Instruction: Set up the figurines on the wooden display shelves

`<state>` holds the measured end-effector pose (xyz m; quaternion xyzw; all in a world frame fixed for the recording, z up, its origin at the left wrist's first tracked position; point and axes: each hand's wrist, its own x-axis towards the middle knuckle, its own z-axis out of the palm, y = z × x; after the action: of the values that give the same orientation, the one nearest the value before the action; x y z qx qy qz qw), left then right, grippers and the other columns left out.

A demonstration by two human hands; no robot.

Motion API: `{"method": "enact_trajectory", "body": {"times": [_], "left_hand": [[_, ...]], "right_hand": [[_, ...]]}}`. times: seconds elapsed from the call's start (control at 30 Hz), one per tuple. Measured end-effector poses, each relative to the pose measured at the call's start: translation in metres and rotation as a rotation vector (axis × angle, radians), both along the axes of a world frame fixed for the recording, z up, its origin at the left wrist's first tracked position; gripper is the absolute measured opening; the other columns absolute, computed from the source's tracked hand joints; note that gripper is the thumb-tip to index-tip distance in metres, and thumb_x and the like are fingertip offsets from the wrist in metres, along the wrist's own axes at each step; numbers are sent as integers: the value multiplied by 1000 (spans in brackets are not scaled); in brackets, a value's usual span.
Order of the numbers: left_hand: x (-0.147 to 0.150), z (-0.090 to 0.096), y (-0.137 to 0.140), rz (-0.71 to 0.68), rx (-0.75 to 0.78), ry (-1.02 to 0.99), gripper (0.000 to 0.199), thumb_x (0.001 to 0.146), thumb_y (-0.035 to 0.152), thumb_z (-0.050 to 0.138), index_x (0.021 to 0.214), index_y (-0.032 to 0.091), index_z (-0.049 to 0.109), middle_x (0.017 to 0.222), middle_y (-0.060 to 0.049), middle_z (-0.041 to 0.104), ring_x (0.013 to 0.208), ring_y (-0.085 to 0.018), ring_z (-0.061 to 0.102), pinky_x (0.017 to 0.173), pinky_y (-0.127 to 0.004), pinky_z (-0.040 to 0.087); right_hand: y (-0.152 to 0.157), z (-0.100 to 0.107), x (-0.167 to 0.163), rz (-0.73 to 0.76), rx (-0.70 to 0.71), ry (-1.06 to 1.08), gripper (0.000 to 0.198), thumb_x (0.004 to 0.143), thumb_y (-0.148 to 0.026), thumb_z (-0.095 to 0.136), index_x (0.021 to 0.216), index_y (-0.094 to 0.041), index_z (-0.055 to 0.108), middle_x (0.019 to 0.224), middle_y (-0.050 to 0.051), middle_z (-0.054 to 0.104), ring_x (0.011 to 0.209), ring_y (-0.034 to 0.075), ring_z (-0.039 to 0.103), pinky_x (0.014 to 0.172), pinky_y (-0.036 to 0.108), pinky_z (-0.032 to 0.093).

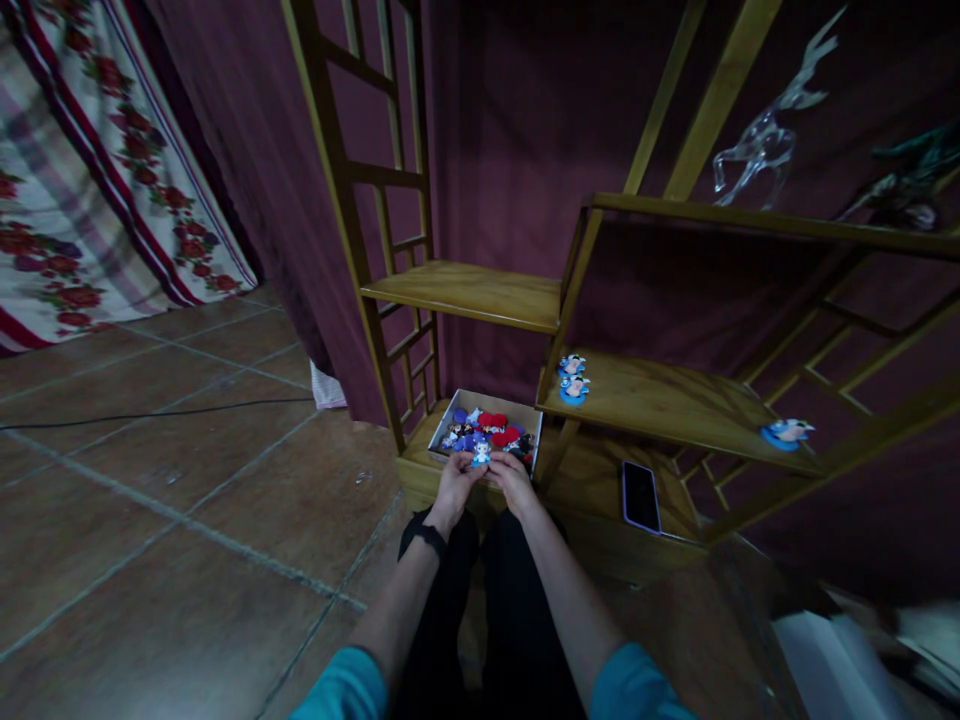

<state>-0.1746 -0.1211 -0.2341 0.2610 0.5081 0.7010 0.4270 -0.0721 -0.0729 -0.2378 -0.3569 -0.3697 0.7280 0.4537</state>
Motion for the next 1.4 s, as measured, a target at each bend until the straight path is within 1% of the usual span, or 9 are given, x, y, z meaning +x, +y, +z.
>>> {"method": "enact_trajectory", "body": {"times": [0.37, 0.53, 0.8, 1.03, 1.4], "left_hand": [[1, 3, -1, 11, -1, 15, 46, 44, 31, 83, 77, 17, 54, 67, 2, 59, 61, -12, 55, 66, -28, 43], [1, 2, -2, 4, 0, 14, 45, 45, 30, 82, 78, 17, 54, 68, 3, 59, 61, -12, 55, 64, -27, 43], [0, 0, -1, -5, -14, 13, 48, 42, 31, 83, 79, 17, 55, 68, 2, 60, 61, -11, 55, 65, -27, 43], [0, -1, -1, 4, -23, 2, 48, 42, 29, 83, 79, 17, 55, 69, 1, 60, 65, -13, 57, 68, -29, 44], [0, -1, 0, 4, -7, 10, 45, 44, 29, 83, 77, 17, 55, 69, 2, 58, 63, -12, 55, 68, -29, 42]], "right_hand": [[-3, 4, 1, 7, 2, 10, 25, 55, -30, 75, 74, -18, 64, 74, 1, 67, 77, 19, 65, 77, 36, 52], [-3, 5, 0, 13, -1, 29, 24, 55, -29, 75, 73, -18, 64, 73, 1, 67, 74, 18, 64, 76, 36, 52], [-2, 4, 1, 11, 10, 8, 23, 55, -27, 74, 72, -18, 64, 75, 2, 68, 77, 19, 65, 75, 35, 52], [0, 1, 2, 25, 13, 0, 21, 56, -27, 73, 73, -19, 63, 75, 1, 67, 77, 18, 64, 77, 35, 51], [-2, 4, 2, 30, 1, 0, 23, 55, -28, 74, 73, -18, 63, 74, 1, 67, 77, 19, 64, 77, 36, 52]]}}
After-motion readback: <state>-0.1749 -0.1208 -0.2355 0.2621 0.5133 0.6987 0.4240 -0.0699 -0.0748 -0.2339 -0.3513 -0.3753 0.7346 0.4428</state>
